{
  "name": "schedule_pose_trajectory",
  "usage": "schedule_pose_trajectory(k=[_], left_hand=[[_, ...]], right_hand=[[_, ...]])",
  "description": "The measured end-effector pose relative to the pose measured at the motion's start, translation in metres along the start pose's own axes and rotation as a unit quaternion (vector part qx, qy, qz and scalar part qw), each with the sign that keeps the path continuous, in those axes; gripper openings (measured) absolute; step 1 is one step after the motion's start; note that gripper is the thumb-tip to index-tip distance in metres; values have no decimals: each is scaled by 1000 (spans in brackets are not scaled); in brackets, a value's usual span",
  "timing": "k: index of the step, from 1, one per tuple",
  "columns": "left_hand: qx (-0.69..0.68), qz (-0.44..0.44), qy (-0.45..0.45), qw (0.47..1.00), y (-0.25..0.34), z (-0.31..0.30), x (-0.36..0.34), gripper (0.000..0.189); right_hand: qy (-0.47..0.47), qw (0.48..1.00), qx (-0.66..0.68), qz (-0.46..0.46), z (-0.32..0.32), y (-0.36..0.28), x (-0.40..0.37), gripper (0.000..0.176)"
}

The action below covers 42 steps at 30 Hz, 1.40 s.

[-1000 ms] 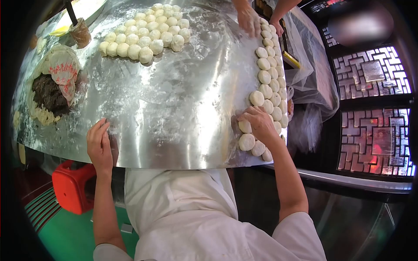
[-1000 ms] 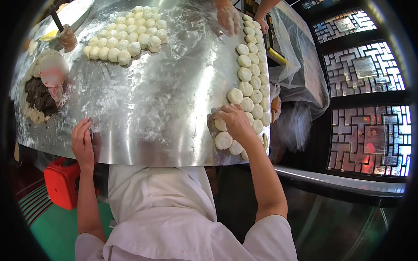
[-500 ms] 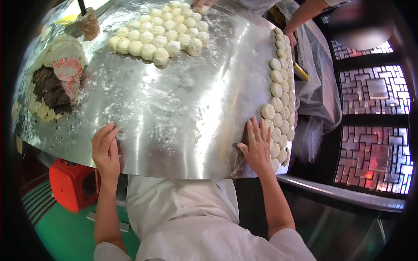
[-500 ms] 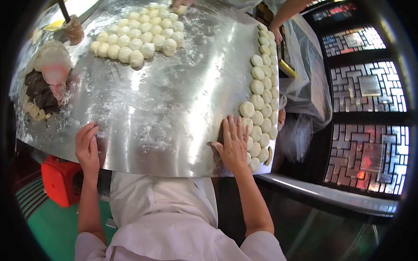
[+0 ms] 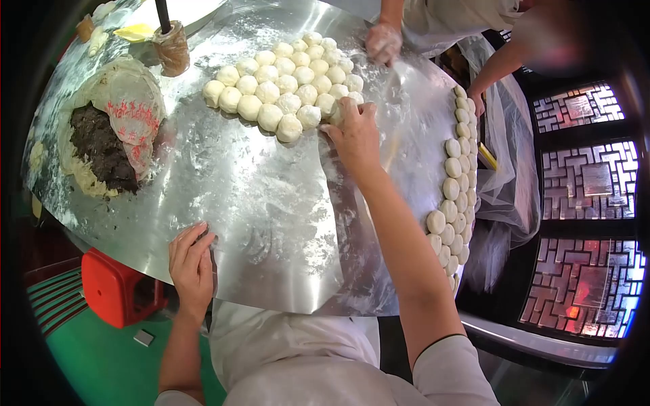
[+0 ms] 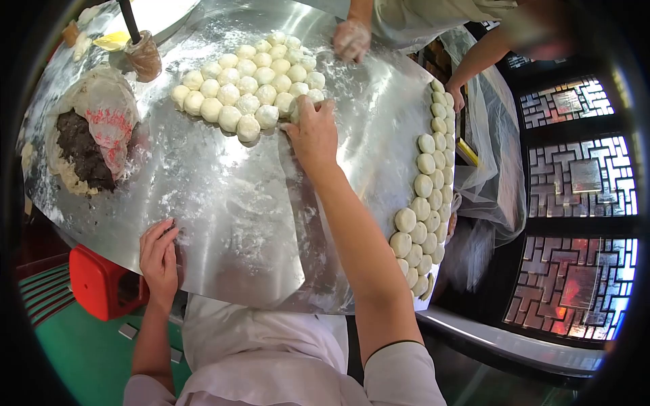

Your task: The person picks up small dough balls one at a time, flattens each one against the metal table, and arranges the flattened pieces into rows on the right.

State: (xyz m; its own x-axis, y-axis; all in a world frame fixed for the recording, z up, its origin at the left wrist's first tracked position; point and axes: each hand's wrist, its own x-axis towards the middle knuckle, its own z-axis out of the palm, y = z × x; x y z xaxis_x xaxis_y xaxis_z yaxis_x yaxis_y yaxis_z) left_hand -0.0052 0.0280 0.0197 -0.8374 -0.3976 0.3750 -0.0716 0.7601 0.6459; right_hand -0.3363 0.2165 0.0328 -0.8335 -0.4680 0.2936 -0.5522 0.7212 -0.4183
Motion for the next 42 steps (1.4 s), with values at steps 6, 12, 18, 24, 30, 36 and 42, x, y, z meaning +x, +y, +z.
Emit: schedule_pose_trajectory(k=[6, 12, 18, 24, 30, 36, 42], left_hand=[[-16, 1, 17, 1000, 1, -1, 0, 26], [-16, 15, 9, 1000, 0, -1, 1, 24], [-33, 14, 20, 999, 1, 0, -1, 23], [-25, 21, 27, 999, 0, 2, -2, 25], [-13, 26, 26, 999, -1, 3, -2, 26], [-2, 36, 28, 999, -1, 3, -2, 27], [-17, 24, 28, 999, -2, 5, -3, 27]], right_hand=[[41, 996, 83, -17, -28, 8, -44, 46], [-174, 982, -68, 16, -79, 4, -163, 48], [-100, 995, -19, 10, -65, 14, -179, 43], [-72, 996, -43, -25, -99, -2, -148, 42], [-59, 988, -129, -53, -33, 12, -123, 66], [-127, 989, -71, -13, -42, 39, -131, 70], [-103, 981, 166, 16, -88, 1, -212, 33]])
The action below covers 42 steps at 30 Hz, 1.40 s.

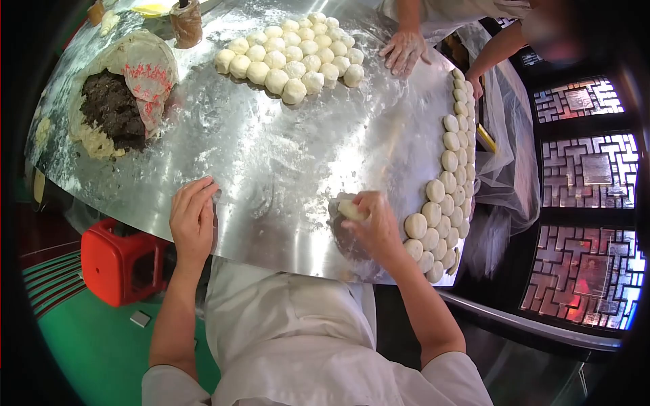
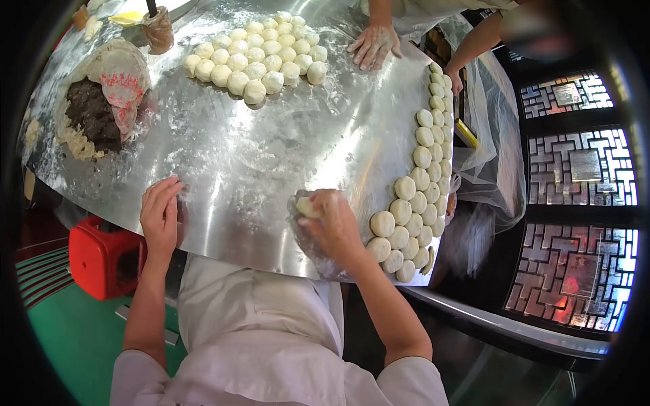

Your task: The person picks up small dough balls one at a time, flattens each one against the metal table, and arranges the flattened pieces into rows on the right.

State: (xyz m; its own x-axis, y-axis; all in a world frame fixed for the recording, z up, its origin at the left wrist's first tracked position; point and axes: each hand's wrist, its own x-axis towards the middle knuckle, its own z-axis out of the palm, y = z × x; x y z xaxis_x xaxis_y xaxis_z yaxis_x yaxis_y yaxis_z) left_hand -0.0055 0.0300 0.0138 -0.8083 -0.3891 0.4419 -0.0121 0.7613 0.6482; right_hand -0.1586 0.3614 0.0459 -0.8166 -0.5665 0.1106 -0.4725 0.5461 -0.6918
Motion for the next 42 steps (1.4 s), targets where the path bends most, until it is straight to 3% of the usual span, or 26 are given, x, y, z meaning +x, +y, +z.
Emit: schedule_pose_trajectory(k=[2, 6, 8, 12, 16, 18, 19, 21, 22, 23, 25, 26, 28, 33, 36, 37, 39, 42], left_hand=[[4, 3, -5, 1000, 1, -1, 1, 27], [15, 1, -9, 1000, 0, -1, 0, 26], [14, -2, -8, 1000, 0, 0, 0, 26], [11, -9, -6, 1000, -2, 0, -2, 26], [8, -21, -11, 1000, 1, -2, -3, 26], [21, -13, -13, 1000, 0, -1, -2, 26], [9, -7, -15, 1000, -1, 1, -1, 26], [28, -5, -12, 1000, -5, 2, -4, 27], [33, 1, -16, 999, -5, 1, -4, 28], [32, 3, -17, 999, -5, 1, -4, 28], [25, 3, -27, 999, -6, 0, -4, 28], [24, 6, -26, 999, -7, 0, -4, 28], [47, 3, -45, 998, -9, 1, -5, 27], [43, 1, -42, 998, -7, 1, -3, 27], [35, -1, -39, 999, -8, 1, -3, 27], [36, -4, -42, 998, -9, 1, -3, 27], [40, -2, -43, 998, -11, 1, -3, 27], [41, -6, -39, 998, -10, 2, -5, 27]], right_hand=[[-101, 993, -46, -38, -4, -19, -10, 33], [-83, 995, -55, -19, -3, -28, 3, 46], [0, 977, -194, -89, 15, -42, 25, 64], [-29, 967, -247, -61, 56, -13, 38, 80], [-33, 964, -251, -83, 26, 1, 10, 69], [-57, 987, -148, -18, 10, -11, -14, 48], [-52, 986, -157, -11, 2, -15, -26, 48], [-38, 981, 46, 185, -6, -21, -42, 36], [30, 994, -16, 101, -13, -7, -45, 34], [32, 994, -17, 101, -25, 3, -43, 34], [179, 962, -207, -19, -53, 21, -34, 35], [182, 961, -208, -19, -64, 31, -36, 35], [115, 963, -245, -10, -82, 51, -39, 32], [101, 970, -220, 28, -100, 64, -13, 33], [9, 955, -278, -97, -102, 69, 13, 45], [12, 955, -279, -96, -106, 76, 18, 45], [-112, 953, -274, -60, -116, 100, 23, 46], [-150, 969, -197, -19, -132, 111, 24, 45]])
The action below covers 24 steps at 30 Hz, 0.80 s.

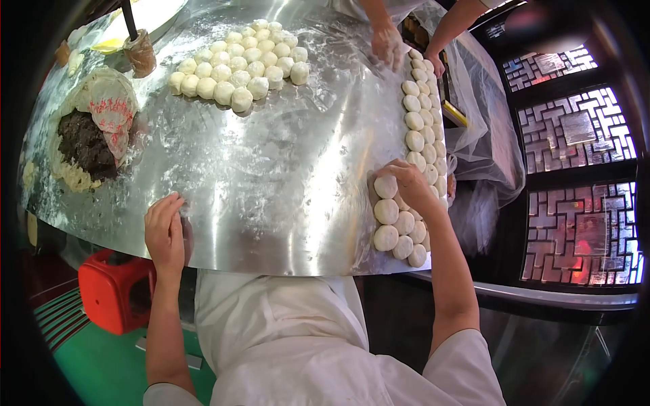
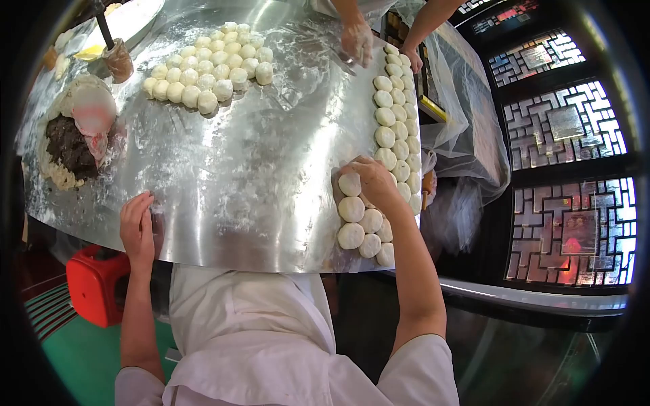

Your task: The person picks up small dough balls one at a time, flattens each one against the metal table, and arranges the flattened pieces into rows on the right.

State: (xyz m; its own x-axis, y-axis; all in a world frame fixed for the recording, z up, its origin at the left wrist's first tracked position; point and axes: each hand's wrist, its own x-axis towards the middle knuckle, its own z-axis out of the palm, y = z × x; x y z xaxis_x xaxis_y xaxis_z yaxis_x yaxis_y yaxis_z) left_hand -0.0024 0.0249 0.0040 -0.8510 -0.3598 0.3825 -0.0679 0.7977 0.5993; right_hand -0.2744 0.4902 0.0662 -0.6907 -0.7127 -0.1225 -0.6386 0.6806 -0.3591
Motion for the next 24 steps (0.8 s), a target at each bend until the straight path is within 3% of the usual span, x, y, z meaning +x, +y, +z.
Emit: schedule_pose_trajectory(k=[1, 3, 7, 8, 11, 15, 18, 21, 24], left_hand=[[-3, -1, 3, 1000, 0, 1, 0, 27], [-7, 5, 9, 1000, 0, 2, -1, 28], [-9, 13, 7, 1000, 2, -1, 0, 29], [-10, 14, 7, 1000, 4, 0, 1, 29], [-13, 2, 10, 1000, 9, -5, 2, 28], [-25, 1, 15, 1000, 13, -6, 8, 25], [-24, 7, 10, 1000, 14, -7, 8, 25], [-27, 9, 13, 1000, 14, -7, 8, 25], [-22, 12, 17, 1000, 15, -8, 10, 24]], right_hand=[[-2, 1000, -2, 1, -3, -3, -1, 45], [218, 969, 92, 73, -18, -18, -8, 39], [359, 928, -22, 97, -7, -49, -13, 43], [320, 944, -25, 80, 3, -56, -13, 56], [113, 975, -151, 115, 54, -56, -15, 63], [123, 952, -249, 130, 60, -61, 7, 63], [182, 978, -92, 36, 44, -94, 55, 58], [214, 976, 24, 33, 41, -111, 125, 60], [241, 970, 32, 28, 39, -109, 198, 65]])
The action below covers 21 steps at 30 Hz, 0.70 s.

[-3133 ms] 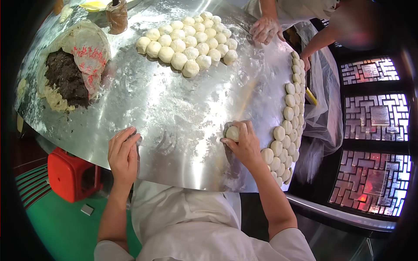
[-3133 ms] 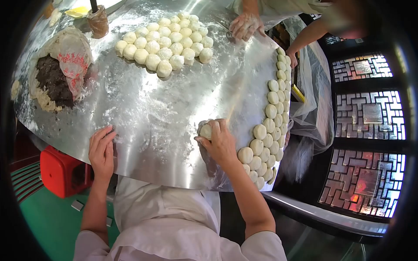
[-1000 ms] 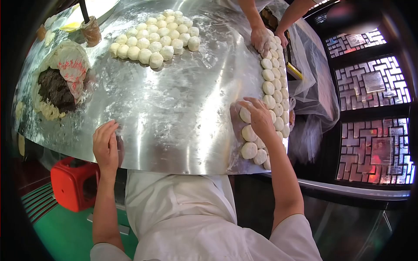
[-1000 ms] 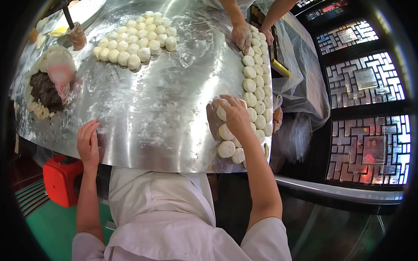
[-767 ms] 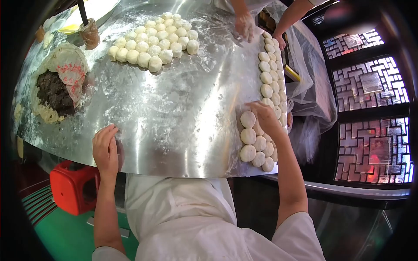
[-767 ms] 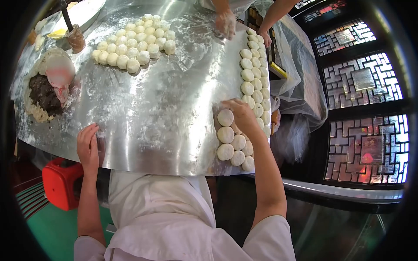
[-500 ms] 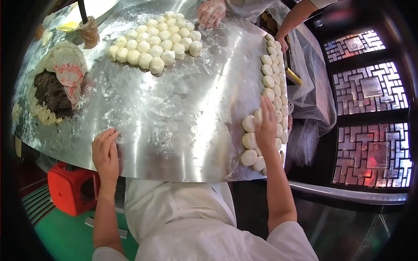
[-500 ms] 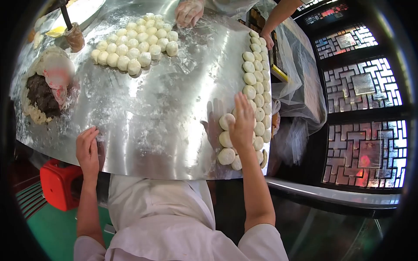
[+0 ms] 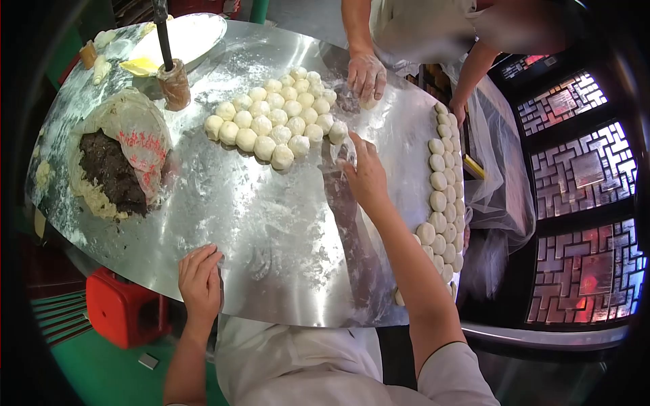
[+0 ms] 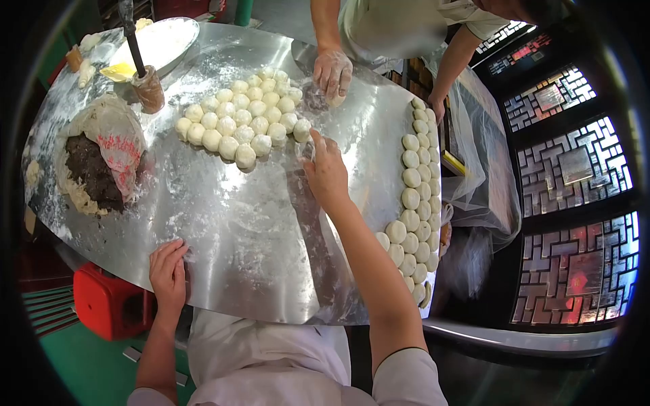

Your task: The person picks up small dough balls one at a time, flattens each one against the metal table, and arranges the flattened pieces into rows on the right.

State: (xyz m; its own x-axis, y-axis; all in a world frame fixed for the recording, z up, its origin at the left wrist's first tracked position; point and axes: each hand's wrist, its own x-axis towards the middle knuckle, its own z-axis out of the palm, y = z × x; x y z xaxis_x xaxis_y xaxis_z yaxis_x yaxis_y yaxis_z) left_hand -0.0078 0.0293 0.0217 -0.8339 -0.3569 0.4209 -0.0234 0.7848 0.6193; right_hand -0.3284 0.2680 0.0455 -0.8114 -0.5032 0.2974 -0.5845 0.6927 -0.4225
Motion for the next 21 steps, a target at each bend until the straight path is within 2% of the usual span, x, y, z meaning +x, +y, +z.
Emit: schedule_pose_trajectory(k=[1, 3, 4, 5, 8, 9, 11, 12, 14, 15, 16, 17, 18, 19, 20, 21], left_hand=[[0, 0, -2, 1000, 0, 0, 0, 24], [0, 4, 8, 1000, 0, 0, 0, 24], [-2, 0, 7, 1000, 0, 0, 0, 24], [-5, -4, 4, 1000, 0, 0, -1, 24], [-9, -4, 8, 1000, 1, -2, 1, 22], [-13, -8, 7, 1000, 1, -1, 0, 22], [-15, -9, 12, 1000, 2, 1, 0, 22], [-17, -8, 14, 1000, 1, 1, 0, 22], [-20, 0, 14, 1000, 0, 0, -1, 22], [-17, 2, 14, 1000, 0, 0, 0, 22], [-14, 1, 16, 1000, 1, 1, 0, 22], [-16, 5, 18, 1000, 1, 1, -1, 22], [-14, 7, 20, 1000, 1, 2, -2, 22], [-12, 10, 22, 1000, 0, 2, -2, 22], [-14, 16, 26, 999, 0, 2, -3, 22], [-12, 9, 18, 1000, 0, 2, -3, 23]], right_hand=[[6, 1000, 1, -5, 10, 0, 18, 65], [-11, 999, -21, 46, 27, 2, 48, 69], [-6, 997, -71, 34, 37, 4, 56, 61], [-1, 997, -72, 31, 39, 11, 61, 61], [-38, 999, 4, -37, 33, 39, 71, 41], [-36, 999, 3, -41, 27, 54, 72, 41], [53, 992, -41, 103, 12, 81, 66, 47], [56, 992, -42, 104, 6, 87, 59, 47], [-29, 982, -94, 160, -5, 93, 36, 49], [-74, 983, -93, 139, -2, 74, 22, 49], [-90, 991, -83, 61, 9, 53, -4, 47], [-153, 987, -55, 15, 9, 17, -28, 44], [-189, 979, -19, -74, 3, -18, -52, 39], [-229, 968, -5, -105, 8, -35, -74, 36], [-191, 962, 36, -190, 0, -48, -93, 41], [-184, 967, 58, -168, 0, -54, -108, 46]])
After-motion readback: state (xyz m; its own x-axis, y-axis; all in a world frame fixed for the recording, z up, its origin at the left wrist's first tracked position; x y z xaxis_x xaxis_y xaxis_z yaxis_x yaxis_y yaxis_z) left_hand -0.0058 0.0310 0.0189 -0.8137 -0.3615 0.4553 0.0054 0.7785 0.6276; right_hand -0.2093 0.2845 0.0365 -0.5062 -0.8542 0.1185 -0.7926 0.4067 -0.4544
